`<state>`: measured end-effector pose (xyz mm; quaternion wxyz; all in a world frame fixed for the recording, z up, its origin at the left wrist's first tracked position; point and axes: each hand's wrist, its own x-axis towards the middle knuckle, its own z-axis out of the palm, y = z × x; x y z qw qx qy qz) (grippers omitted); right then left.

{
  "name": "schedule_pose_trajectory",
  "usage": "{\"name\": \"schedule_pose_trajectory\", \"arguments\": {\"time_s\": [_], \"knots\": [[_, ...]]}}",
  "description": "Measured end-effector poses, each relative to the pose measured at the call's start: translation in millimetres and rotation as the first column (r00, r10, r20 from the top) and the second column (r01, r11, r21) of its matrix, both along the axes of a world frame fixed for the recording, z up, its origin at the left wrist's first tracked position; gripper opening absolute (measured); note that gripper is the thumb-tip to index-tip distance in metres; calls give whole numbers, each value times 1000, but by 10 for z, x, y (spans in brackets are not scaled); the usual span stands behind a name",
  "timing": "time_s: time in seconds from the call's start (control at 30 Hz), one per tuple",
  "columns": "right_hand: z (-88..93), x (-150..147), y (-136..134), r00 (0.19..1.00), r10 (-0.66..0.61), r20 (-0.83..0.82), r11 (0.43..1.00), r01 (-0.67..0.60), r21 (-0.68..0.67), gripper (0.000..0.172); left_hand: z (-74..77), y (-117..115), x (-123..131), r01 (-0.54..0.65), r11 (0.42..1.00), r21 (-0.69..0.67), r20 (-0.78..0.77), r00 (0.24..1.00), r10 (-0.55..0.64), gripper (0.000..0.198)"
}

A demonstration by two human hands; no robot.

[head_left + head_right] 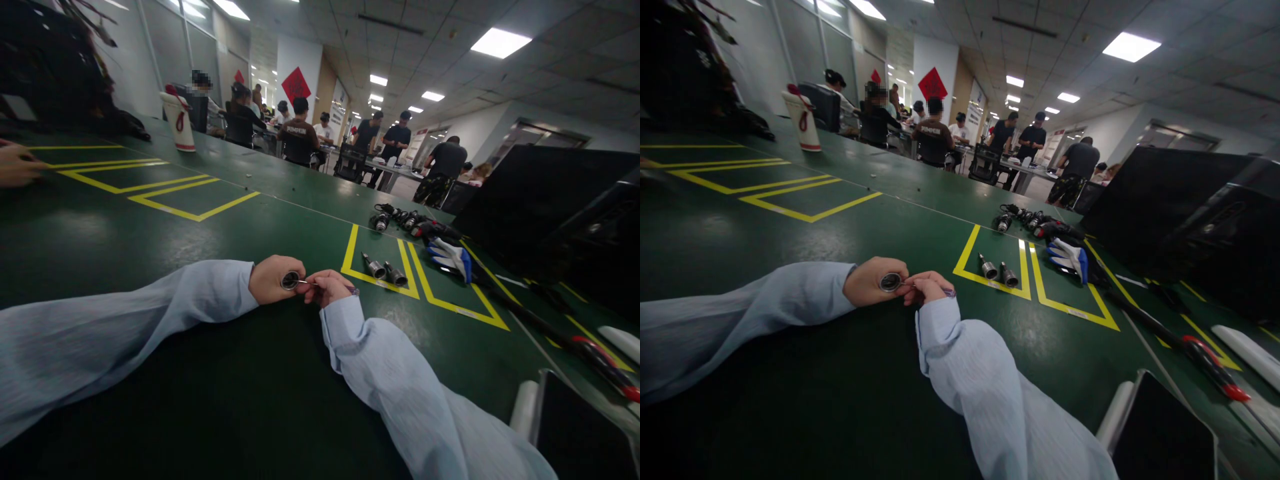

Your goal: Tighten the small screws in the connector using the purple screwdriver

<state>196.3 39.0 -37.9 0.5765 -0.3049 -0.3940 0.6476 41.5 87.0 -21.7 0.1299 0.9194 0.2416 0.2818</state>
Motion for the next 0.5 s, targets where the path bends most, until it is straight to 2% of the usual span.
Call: {"name": "schedule_pose_trajectory", "arguments": {"time_s": [0.23,0.5], "knots": [[12,12,22,997,80,-5,996,-80,-48,18,4,-15,5,8,1000,-16,11,1000,-8,16],[-2,7,-2,999,32,4,999,-32,2,10,8,1,19,10,999,-53,41,999,-8,18]]}}
